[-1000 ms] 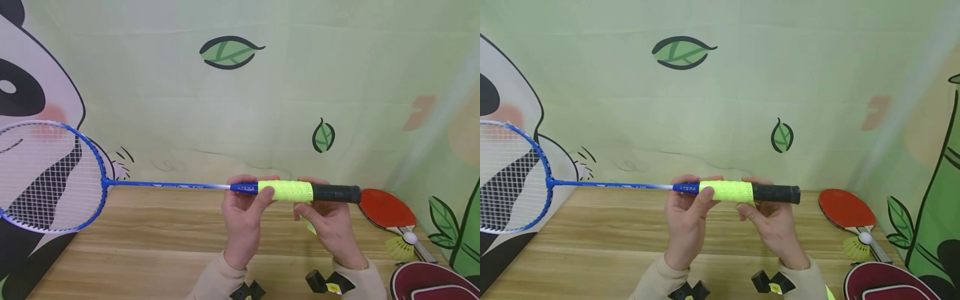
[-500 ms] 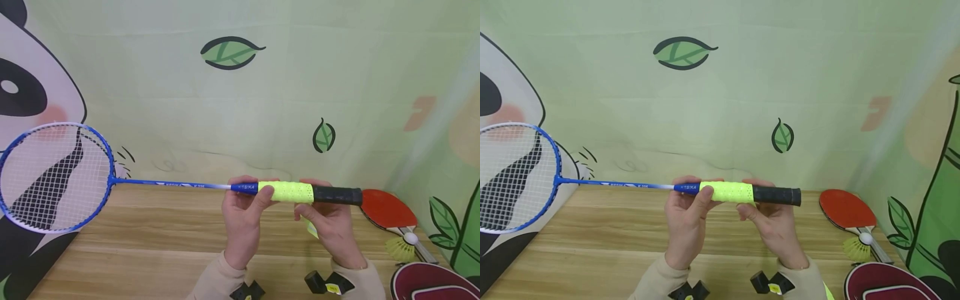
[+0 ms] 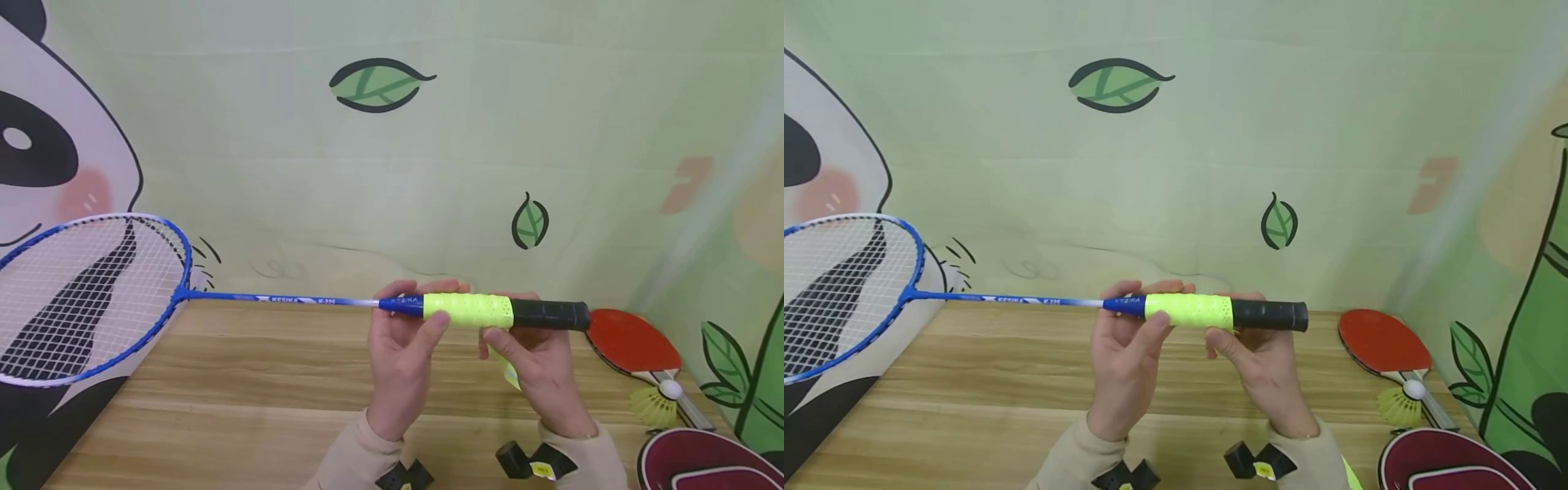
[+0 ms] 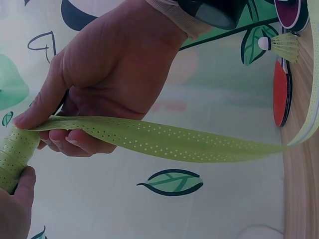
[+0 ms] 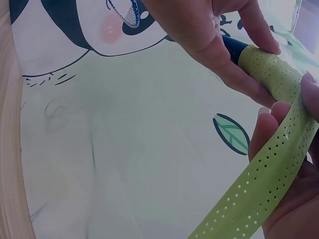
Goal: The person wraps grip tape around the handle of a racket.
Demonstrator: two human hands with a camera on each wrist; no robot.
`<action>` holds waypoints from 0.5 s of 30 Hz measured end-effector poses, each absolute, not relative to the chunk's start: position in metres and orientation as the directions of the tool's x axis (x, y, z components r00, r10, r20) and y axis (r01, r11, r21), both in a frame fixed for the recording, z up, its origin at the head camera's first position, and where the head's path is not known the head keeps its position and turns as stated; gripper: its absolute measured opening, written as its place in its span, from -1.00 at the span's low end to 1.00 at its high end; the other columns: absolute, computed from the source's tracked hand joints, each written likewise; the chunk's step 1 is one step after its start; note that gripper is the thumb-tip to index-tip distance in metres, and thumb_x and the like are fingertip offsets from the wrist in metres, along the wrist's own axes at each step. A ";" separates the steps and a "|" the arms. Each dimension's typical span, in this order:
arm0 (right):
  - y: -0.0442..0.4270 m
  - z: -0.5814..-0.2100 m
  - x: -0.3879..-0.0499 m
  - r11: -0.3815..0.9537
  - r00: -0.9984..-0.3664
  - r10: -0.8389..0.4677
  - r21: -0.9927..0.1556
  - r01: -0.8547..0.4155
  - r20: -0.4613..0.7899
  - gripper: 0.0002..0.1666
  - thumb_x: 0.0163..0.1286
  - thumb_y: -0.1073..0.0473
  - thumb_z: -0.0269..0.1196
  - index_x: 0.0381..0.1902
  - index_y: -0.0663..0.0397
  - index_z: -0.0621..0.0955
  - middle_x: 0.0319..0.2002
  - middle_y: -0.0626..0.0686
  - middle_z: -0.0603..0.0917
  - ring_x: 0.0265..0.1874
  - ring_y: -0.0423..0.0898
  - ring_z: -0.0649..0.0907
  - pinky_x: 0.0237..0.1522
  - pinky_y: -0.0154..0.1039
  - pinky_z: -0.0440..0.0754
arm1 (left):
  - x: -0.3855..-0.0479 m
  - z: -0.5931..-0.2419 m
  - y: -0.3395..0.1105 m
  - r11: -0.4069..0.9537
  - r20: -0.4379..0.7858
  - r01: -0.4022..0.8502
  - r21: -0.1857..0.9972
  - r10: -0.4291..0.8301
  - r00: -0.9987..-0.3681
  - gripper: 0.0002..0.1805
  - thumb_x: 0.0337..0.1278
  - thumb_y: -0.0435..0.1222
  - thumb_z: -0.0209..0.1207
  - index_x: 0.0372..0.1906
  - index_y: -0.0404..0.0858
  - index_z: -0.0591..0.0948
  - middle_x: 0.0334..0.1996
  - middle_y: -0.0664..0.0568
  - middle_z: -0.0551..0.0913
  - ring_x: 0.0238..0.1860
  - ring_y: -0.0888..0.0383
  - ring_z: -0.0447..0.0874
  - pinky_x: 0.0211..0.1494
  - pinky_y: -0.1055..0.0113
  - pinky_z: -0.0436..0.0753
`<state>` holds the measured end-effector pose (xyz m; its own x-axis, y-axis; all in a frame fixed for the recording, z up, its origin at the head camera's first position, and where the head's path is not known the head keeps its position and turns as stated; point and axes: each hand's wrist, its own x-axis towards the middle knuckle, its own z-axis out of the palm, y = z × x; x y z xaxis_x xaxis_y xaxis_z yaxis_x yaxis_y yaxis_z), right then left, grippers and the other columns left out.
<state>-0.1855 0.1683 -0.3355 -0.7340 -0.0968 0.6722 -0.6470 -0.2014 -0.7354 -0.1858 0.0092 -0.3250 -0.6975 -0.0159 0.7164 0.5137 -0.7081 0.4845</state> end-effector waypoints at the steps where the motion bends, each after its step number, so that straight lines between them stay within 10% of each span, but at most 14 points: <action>1: 0.169 -0.335 -0.186 -0.189 -0.740 -0.098 -0.743 -0.643 0.665 -0.61 0.26 0.56 0.22 0.05 0.42 0.46 -0.22 0.10 0.66 -0.55 -0.02 0.60 -0.50 -0.23 0.64 | -0.186 -0.325 0.009 -0.701 0.713 0.517 0.491 -0.018 -0.701 -0.54 0.26 -0.59 0.05 0.15 -0.18 0.27 0.05 -0.22 0.60 0.11 -0.19 0.58 0.26 -0.05 0.48; 15: 0.171 -0.337 -0.187 -0.190 -0.726 -0.140 -0.738 -0.647 0.673 -0.58 0.23 0.55 0.26 0.05 0.43 0.45 -0.40 0.06 0.61 -0.51 -0.04 0.59 -0.46 -0.25 0.66 | -0.186 -0.325 0.008 -0.623 0.671 0.553 0.553 -0.060 -0.739 -0.69 0.29 -0.49 0.12 0.04 -0.24 0.33 -0.05 -0.16 0.66 0.03 -0.15 0.65 0.13 0.10 0.61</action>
